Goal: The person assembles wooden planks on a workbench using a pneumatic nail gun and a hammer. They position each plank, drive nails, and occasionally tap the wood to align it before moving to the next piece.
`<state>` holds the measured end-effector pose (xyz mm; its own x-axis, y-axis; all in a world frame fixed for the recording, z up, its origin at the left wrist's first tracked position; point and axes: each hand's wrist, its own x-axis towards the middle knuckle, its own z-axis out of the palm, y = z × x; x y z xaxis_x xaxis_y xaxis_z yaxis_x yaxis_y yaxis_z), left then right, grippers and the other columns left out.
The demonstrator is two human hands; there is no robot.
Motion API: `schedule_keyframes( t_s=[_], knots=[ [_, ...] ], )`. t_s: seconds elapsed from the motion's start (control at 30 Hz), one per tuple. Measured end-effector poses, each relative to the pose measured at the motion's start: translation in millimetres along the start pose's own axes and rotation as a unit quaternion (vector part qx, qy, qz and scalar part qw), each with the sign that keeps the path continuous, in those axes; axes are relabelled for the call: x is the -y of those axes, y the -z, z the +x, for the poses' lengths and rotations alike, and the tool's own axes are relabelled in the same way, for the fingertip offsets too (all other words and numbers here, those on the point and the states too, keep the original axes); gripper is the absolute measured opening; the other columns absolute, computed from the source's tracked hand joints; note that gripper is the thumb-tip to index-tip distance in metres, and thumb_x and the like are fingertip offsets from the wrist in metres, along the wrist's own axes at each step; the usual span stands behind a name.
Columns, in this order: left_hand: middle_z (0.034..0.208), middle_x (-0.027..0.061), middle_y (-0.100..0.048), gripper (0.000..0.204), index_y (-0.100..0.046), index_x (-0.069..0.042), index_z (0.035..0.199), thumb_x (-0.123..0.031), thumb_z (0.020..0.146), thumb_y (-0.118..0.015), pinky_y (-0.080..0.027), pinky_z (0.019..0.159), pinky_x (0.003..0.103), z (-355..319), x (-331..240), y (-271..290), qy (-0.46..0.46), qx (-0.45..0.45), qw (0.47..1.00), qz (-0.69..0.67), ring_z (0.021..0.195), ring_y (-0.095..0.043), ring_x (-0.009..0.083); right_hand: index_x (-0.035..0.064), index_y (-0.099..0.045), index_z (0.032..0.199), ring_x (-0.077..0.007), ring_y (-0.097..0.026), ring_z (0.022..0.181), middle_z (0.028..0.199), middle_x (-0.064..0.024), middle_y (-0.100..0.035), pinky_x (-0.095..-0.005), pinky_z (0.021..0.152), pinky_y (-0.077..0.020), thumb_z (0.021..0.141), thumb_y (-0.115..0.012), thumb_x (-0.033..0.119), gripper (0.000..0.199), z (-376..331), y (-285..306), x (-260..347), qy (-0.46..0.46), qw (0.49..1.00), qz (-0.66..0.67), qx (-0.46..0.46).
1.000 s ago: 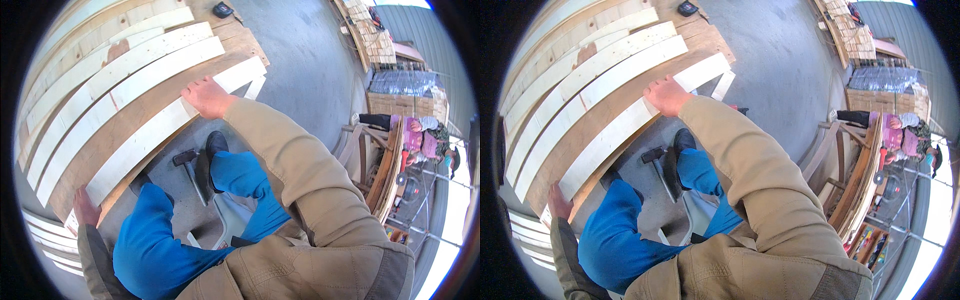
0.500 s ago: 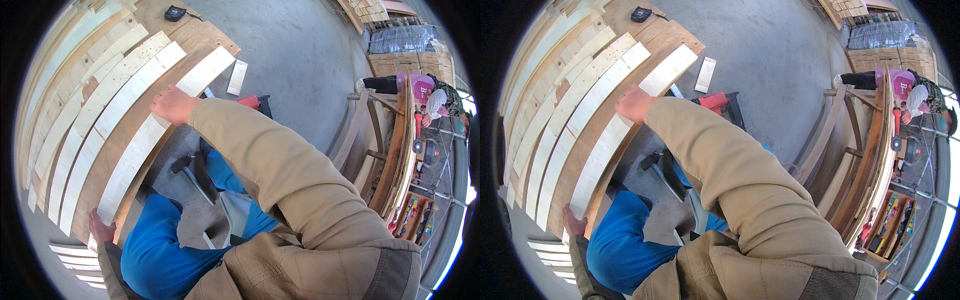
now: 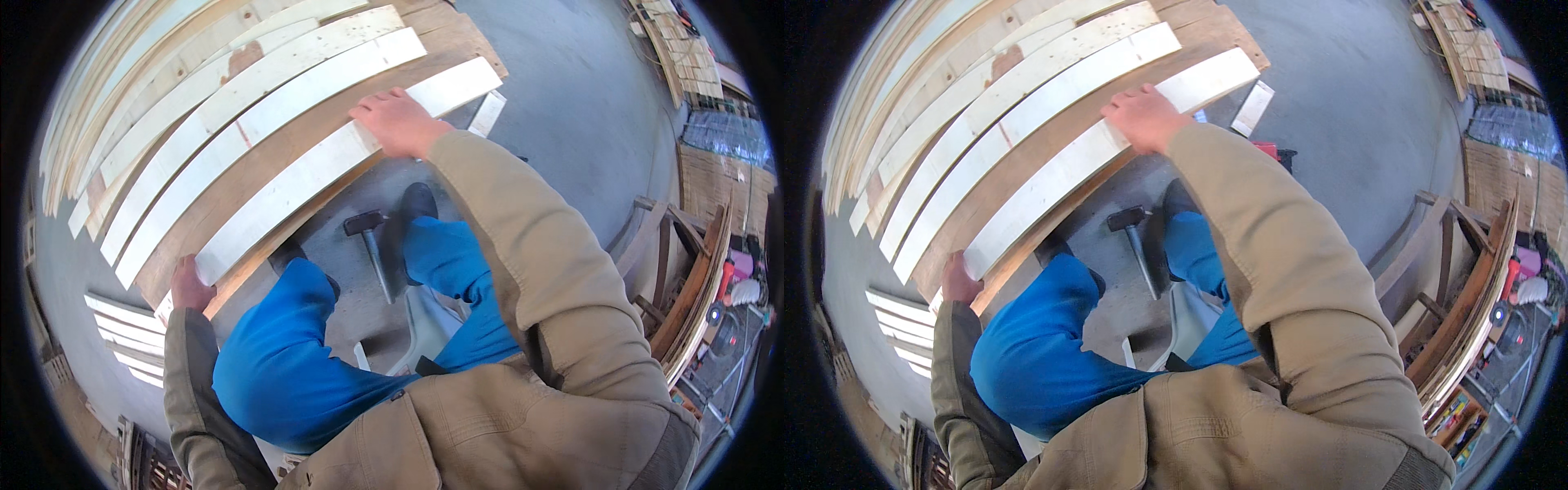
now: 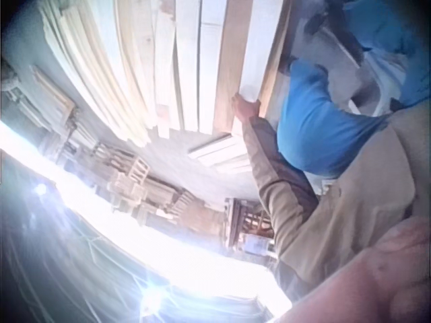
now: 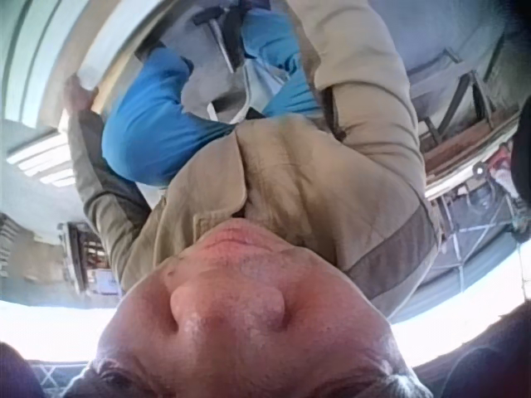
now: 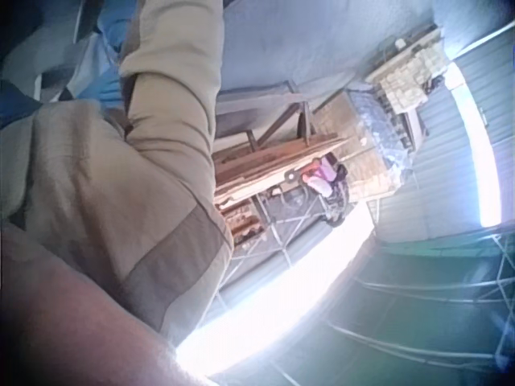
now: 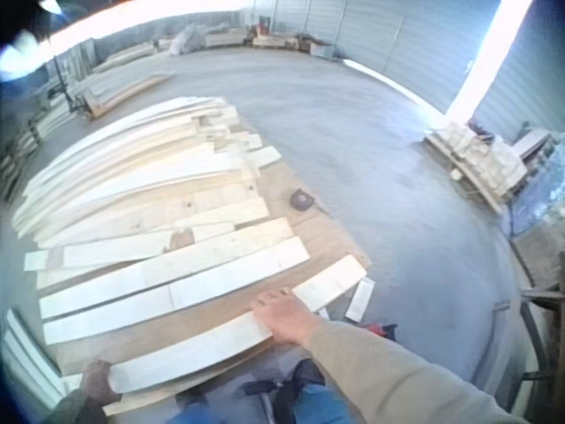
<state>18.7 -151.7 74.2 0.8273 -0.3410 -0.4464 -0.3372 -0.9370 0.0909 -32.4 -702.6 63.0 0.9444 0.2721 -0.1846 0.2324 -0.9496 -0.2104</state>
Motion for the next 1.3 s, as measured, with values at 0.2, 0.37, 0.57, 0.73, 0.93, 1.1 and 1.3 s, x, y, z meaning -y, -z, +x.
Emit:
schedule_keyframes(
  t_s=[0.2,0.37,0.57,0.73,0.93,1.1,1.3],
  knots=[
    [0.129,0.0223,-0.064,0.073,-0.060,-0.001,0.131,-0.008,0.065,-0.090,-0.054,0.106,0.048,2.0,-6.9,15.2,0.024,0.043,0.999,-0.012,0.124,-0.062,0.0429,0.0118,-0.061,0.139,-0.0305,-0.060,0.130,0.133,-0.0099,-0.065,-0.0475,0.112,-0.0419,0.080,-0.076,0.001,0.061,-0.9,2.2,2.8,-0.002,1.000,0.002,0.015],
    [0.128,0.0208,-0.065,0.070,-0.063,-0.003,0.129,-0.009,0.065,-0.090,-0.054,0.104,0.047,0.6,-6.5,14.5,0.022,0.024,0.999,-0.015,0.122,-0.064,0.0413,0.0139,-0.064,0.131,-0.0309,-0.062,0.125,0.126,-0.0092,-0.066,-0.0477,0.106,-0.0426,0.080,-0.074,0.001,0.053,0.7,-1.6,1.1,0.004,1.000,-0.003,0.010],
    [0.126,0.0182,-0.064,0.068,-0.062,-0.002,0.127,-0.010,0.066,-0.090,-0.053,0.101,0.047,-6.1,-11.6,1.5,0.016,-0.028,0.999,0.000,0.119,-0.064,0.0396,0.0130,-0.065,0.131,-0.0302,-0.062,0.121,0.124,-0.0082,-0.066,-0.0463,0.105,-0.0424,0.082,-0.070,0.000,0.051,-6.8,-13.0,1.4,0.014,0.999,-0.002,-0.052],
    [0.125,0.0173,-0.063,0.068,-0.061,-0.004,0.128,-0.010,0.067,-0.090,-0.050,0.104,0.049,-9.6,-8.3,-8.9,0.008,-0.060,0.998,0.002,0.121,-0.062,0.0399,0.0130,-0.062,0.140,-0.0308,-0.059,0.127,0.130,-0.0094,-0.065,-0.0478,0.112,-0.0389,0.086,-0.065,0.001,0.055,-9.3,-17.3,3.3,0.005,0.998,-0.007,-0.054],
    [0.133,0.0183,-0.062,0.082,-0.056,-0.006,0.141,-0.012,0.068,-0.092,-0.047,0.110,0.049,-13.9,-8.7,-11.4,0.018,-0.066,0.998,-0.004,0.128,-0.058,0.0404,0.0127,-0.053,0.153,-0.0324,-0.054,0.139,0.148,-0.0138,-0.058,-0.0515,0.119,-0.0376,0.083,-0.077,0.009,0.075,-21.4,9.2,4.4,0.023,0.997,-0.026,-0.062],
    [0.150,0.0207,-0.055,0.115,-0.037,-0.009,0.162,-0.016,0.064,-0.097,-0.041,0.120,0.051,-24.7,-26.3,-3.4,-0.006,-0.066,0.998,0.023,0.140,-0.051,0.0412,0.0069,-0.054,0.150,-0.0386,-0.062,0.129,0.147,-0.0177,-0.061,-0.0460,0.111,-0.0499,0.080,-0.085,0.017,0.077,-66.2,69.1,-48.6,-0.053,0.997,0.040,-0.028],
    [0.154,0.0201,-0.051,0.115,-0.035,-0.010,0.162,-0.021,0.066,-0.098,-0.034,0.124,0.053,-8.5,-73.6,9.6,-0.058,-0.058,0.996,-0.030,0.145,-0.046,0.0404,0.0031,-0.056,0.145,-0.0402,-0.066,0.123,0.133,-0.0208,-0.069,-0.0485,0.104,-0.0535,0.086,-0.081,0.022,0.067,-196.4,37.3,-106.0,-0.347,0.933,0.098,-0.012]
  ],
)
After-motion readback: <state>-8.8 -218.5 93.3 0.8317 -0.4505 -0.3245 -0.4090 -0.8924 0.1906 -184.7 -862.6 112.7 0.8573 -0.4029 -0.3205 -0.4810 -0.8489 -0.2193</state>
